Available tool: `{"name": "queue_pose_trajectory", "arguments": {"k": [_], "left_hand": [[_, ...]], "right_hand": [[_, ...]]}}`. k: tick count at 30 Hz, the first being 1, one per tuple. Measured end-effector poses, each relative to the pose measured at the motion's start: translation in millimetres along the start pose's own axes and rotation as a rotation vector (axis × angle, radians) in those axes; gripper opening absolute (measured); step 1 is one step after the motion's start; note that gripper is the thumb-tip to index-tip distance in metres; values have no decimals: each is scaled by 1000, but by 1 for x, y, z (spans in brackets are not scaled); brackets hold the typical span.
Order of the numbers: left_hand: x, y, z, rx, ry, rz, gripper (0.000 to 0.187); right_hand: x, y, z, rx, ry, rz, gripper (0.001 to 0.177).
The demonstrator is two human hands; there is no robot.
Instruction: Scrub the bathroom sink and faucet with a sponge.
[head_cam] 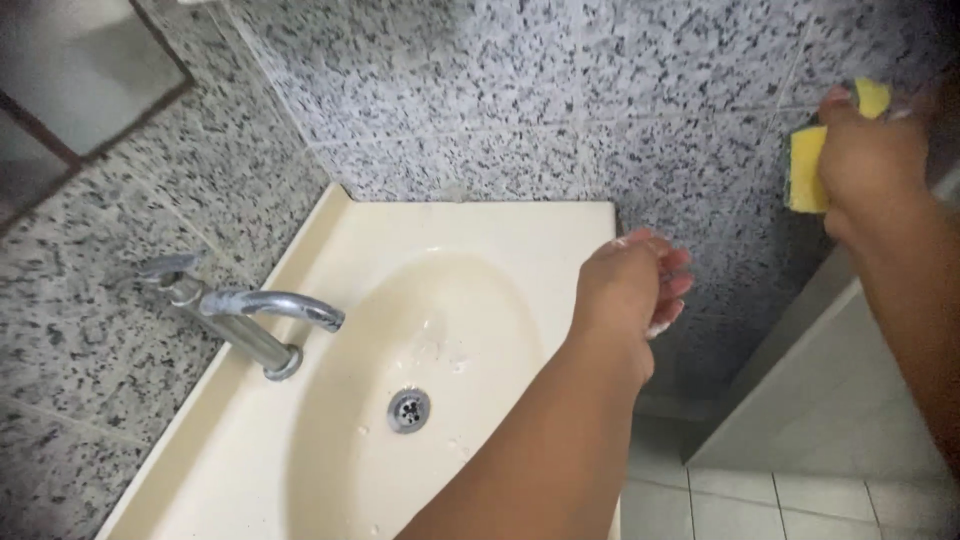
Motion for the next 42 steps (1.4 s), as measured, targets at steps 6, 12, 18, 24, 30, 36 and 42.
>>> {"name": "queue_pose_trajectory", "arguments": {"k": [6,12,18,24,30,36,42], "left_hand": [[-14,-2,1,27,21,18,33],[-47,-37,6,13,-4,-11,25],[-89,-81,1,-20,-58,-67,19],[-85,-101,-17,-142,37,-38,17],[-56,-97,-74,275,435,201,43],[-43,-104,-90,447,694,128,54],[2,-105,-104,251,612,44,57]], "right_hand": [[-56,-7,-34,-166,102,-212,77],[-103,37,-120,-866,400,-696,63],[-163,24,-195,-409,418,-294,60],[-195,-14,-153,-101,143,-203,61],[-280,-59,-74,-206,-174,173,47],[-318,0,-44,-384,-639,64,54],[-334,8,-34,-508,-1341,-680,54]]}}
Point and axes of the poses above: each hand's wrist, its own x-axis towards the middle knuckle, its own z-axis out of the palm, y = z × x, the point moved 3 cm from there along x, towards the middle knuckle, and after that the axes turned 7 degrees about x, right-handed, at the moved point
